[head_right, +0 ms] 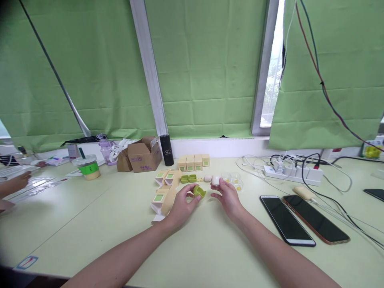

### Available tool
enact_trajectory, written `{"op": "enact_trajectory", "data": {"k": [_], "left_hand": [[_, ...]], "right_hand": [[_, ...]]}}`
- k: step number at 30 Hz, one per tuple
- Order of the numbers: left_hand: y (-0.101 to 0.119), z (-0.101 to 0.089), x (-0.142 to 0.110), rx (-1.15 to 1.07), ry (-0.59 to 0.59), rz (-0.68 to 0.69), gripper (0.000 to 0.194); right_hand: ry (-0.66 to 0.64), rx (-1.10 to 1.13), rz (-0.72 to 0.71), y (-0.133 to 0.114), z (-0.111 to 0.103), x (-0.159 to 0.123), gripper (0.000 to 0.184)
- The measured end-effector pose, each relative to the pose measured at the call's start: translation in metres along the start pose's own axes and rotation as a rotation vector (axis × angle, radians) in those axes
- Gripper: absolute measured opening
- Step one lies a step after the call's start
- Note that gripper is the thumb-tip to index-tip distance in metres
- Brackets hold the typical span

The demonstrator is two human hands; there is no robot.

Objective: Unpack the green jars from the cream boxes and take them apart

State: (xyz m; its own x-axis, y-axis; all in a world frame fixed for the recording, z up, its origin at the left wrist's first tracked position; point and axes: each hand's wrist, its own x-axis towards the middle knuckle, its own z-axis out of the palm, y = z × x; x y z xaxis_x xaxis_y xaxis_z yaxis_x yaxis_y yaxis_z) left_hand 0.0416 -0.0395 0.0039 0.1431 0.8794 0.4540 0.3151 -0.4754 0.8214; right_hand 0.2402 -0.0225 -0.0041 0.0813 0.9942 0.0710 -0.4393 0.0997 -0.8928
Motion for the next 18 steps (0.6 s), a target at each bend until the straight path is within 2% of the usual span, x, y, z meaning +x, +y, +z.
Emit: {"op": "enact_trajectory", "data": {"k": [11,18], "left_hand": [[0.004,-0.001,-0.002,0.014,0.021,-0.006,0.042],[0.002,-0.001,-0.002,0.018,0.023,0.033,0.041]], "right_hand": [[-0.074,0.068,0.048,-0.010,0.006,-0.008,0.037],[-0.091,0.035,0.015,-0.012,0.008,-0.010,0.041]]}}
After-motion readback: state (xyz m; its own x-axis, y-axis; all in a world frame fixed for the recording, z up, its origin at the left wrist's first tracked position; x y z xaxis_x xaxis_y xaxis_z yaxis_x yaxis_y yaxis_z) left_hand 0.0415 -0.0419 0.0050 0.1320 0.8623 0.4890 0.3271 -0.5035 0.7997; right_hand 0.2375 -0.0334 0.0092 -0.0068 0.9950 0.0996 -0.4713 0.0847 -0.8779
